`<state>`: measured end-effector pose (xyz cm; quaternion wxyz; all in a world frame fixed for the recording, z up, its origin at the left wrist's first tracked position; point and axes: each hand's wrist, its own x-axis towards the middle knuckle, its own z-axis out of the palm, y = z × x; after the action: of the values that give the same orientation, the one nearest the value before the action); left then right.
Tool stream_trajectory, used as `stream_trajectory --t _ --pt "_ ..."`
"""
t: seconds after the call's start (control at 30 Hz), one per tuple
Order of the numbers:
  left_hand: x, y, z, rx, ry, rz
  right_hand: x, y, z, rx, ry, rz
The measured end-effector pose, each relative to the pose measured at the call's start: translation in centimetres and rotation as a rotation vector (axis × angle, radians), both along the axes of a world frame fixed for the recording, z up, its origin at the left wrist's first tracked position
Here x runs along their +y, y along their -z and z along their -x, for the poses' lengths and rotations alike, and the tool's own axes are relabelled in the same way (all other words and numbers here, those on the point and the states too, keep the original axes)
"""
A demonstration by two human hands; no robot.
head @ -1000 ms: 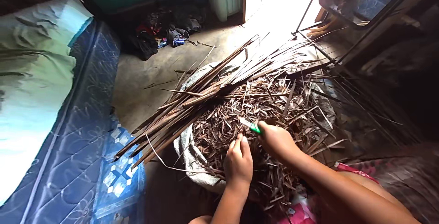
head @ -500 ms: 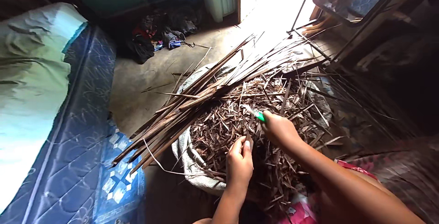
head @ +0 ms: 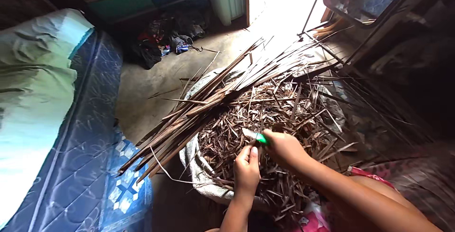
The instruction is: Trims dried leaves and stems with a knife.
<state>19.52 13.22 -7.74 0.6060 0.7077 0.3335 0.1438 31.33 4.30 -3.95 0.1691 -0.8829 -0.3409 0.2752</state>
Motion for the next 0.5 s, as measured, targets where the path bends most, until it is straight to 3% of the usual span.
stream_trajectory --t 0.1,0.3,0.5 --pt "0.1 -0.5 0.0 -0.044 -0.014 0.187 -0.2 0.5 0.2 -0.093 0.002 -0.005" --pt "0.0 -0.8 0.1 -0.074 0.067 0.345 -0.8 -0.4 -5.4 -0.077 0.332 0.143" --pt "0.3 -0.9 0.1 -0.069 0.029 0.451 -0.5 -0.4 -2.1 0.070 0.139 -0.091"
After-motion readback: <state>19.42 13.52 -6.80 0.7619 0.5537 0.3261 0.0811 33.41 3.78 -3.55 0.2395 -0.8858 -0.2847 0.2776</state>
